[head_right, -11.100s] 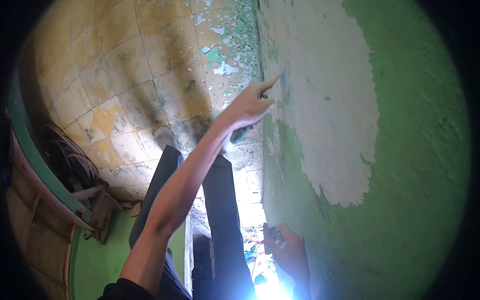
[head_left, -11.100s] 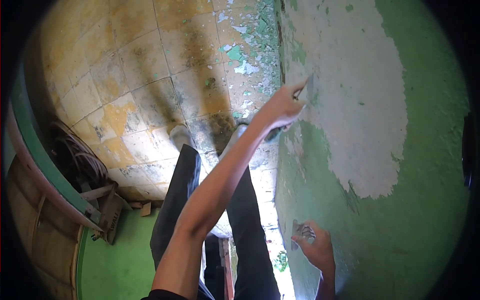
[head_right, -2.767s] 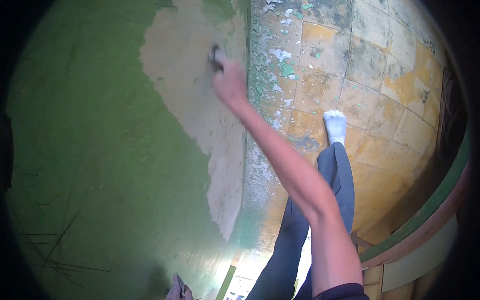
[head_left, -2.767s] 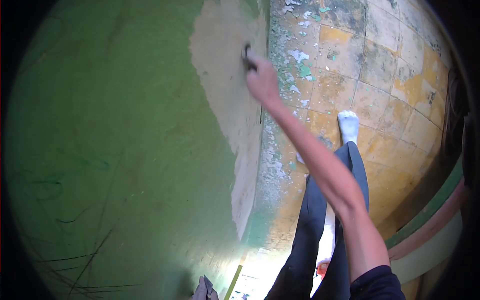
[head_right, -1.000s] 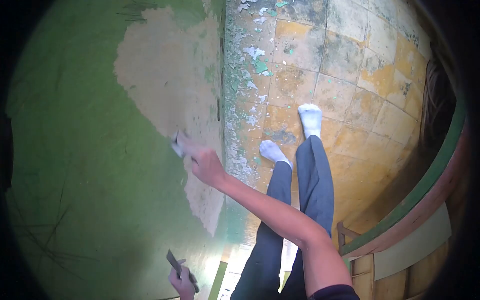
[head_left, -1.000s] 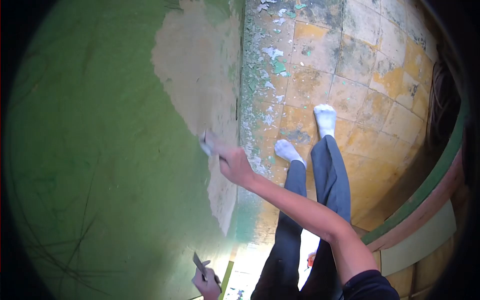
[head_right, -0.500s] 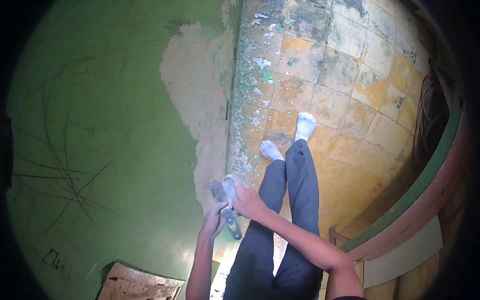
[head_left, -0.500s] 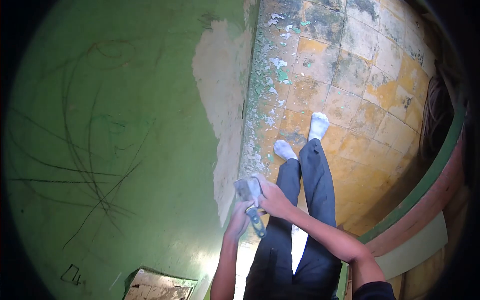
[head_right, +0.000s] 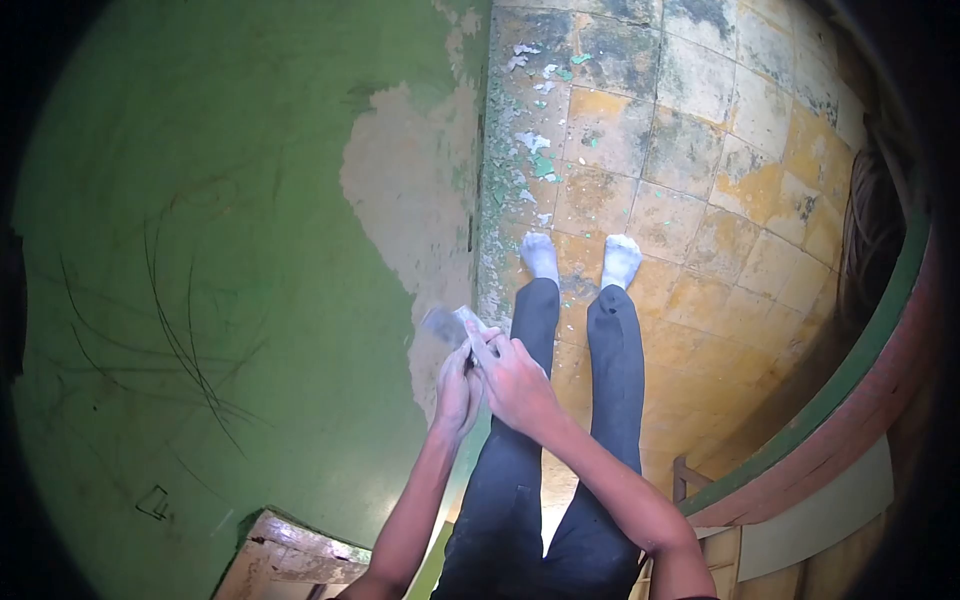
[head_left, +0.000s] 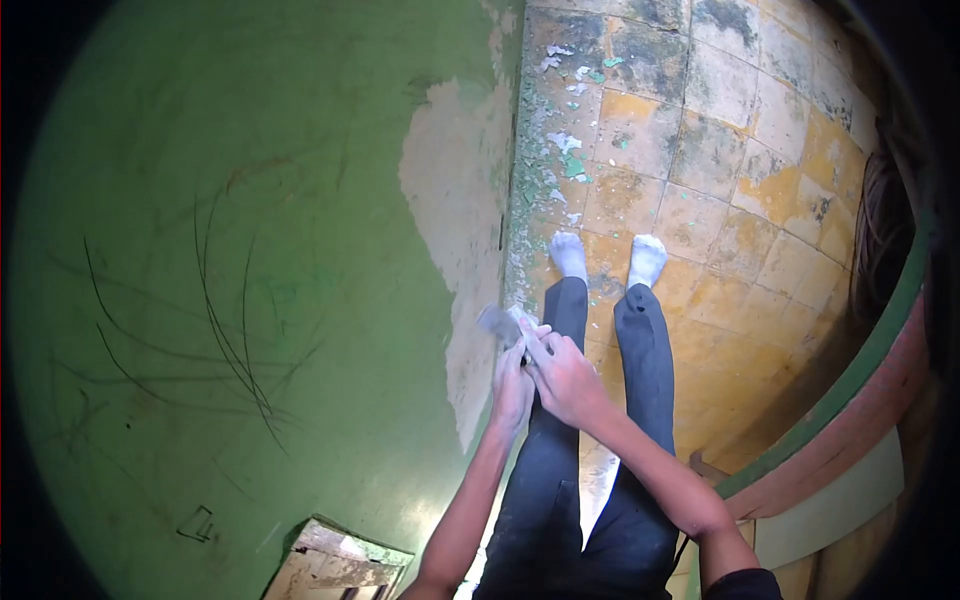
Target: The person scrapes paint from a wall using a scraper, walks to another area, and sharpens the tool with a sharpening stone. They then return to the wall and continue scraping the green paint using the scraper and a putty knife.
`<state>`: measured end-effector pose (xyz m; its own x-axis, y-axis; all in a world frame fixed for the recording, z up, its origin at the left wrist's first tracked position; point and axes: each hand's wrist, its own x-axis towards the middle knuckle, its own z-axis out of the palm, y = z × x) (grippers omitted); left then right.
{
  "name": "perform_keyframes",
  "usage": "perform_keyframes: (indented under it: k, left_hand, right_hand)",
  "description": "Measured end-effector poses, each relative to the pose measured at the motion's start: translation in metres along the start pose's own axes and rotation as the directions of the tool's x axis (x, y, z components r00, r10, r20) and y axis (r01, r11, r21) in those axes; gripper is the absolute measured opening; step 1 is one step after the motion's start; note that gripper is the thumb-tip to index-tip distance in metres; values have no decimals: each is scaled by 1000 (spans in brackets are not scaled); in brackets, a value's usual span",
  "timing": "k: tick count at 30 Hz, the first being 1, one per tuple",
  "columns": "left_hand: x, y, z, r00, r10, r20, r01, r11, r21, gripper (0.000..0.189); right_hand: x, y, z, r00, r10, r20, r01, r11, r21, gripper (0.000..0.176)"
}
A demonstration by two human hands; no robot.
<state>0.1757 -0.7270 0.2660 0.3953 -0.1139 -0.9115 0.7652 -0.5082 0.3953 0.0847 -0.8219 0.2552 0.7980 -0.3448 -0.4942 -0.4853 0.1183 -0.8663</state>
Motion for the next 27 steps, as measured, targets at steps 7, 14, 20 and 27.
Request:
perform_keyframes:
  k: [7,14,20,27]
  left_hand:
    - [56,59,-63,971,225,80,-221,714,664,34]
    - [62,102,-86,963,82,256,-266,419,868,27]
    - [64,104,-72,958,137,253,-287,392,874,23]
    - [63,99,-72,948,152,280,-316,358,878,21]
  right_hand:
    - [119,50,-56,964,251,-88,-227,949,218,70]
    - [307,114,10,905,80,-417,9,978,207,74]
    - [373,139,-38,942,190,-278,-104,949,299,74]
    - [348,121,-51,958,243,-152,-182,925,333,73]
